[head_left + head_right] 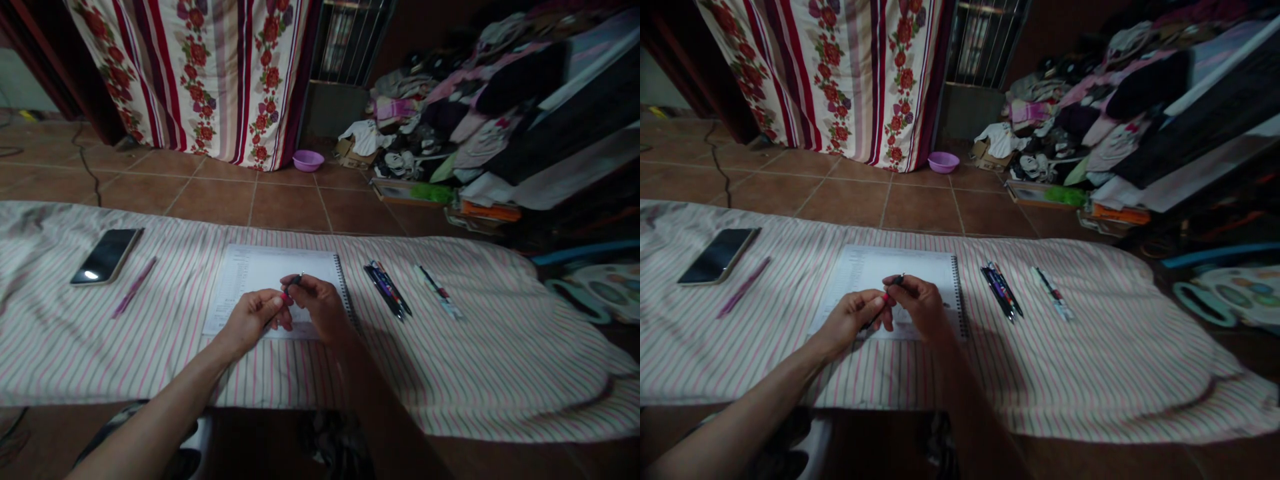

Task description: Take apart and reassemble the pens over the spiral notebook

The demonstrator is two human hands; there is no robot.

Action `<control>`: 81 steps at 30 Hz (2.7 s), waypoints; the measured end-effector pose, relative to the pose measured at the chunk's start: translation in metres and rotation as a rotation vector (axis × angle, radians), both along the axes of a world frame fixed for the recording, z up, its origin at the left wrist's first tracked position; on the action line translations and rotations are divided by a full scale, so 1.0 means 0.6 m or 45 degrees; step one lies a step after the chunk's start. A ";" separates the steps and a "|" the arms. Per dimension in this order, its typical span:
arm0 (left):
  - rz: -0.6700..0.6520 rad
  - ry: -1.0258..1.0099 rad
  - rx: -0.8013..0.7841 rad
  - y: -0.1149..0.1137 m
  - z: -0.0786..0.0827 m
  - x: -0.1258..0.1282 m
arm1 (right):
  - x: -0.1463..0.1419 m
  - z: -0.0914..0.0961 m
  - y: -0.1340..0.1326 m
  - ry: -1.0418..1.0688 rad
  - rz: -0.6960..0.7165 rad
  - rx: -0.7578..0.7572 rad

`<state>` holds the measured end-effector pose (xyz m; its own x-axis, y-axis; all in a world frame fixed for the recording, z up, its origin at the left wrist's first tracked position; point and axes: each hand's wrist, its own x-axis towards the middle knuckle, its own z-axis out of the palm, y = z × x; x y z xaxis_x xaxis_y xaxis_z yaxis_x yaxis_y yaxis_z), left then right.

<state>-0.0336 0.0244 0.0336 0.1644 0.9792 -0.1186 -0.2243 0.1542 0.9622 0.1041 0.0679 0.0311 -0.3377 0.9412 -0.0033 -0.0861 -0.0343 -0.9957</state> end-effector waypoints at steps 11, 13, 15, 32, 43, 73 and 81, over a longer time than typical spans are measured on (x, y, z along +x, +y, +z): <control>0.139 0.043 -0.059 0.005 -0.009 0.008 | -0.013 -0.012 -0.007 -0.106 -0.219 0.031; 0.108 0.032 -0.055 0.004 -0.007 0.007 | -0.007 -0.008 -0.007 -0.069 -0.172 0.013; 0.084 0.008 -0.074 0.003 -0.006 0.007 | -0.001 -0.005 -0.006 -0.028 -0.136 0.001; 0.104 -0.013 -0.120 0.004 -0.009 0.013 | 0.003 -0.009 -0.002 0.006 -0.128 -0.037; 0.232 0.120 -0.029 0.001 -0.016 0.026 | -0.007 -0.015 0.001 -0.003 -0.243 -0.028; 0.370 -0.799 -0.560 0.010 -0.007 -0.002 | -0.030 -0.033 -0.018 -1.078 -0.165 1.277; 0.265 -0.764 -0.423 0.005 -0.028 0.000 | -0.030 -0.042 -0.015 -1.065 -0.189 1.271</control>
<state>-0.0337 0.0276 0.0167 0.1082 0.9252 -0.3638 -0.7571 0.3139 0.5730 0.0864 0.0589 0.0058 -0.4666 0.6879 0.5559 0.6272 0.7005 -0.3405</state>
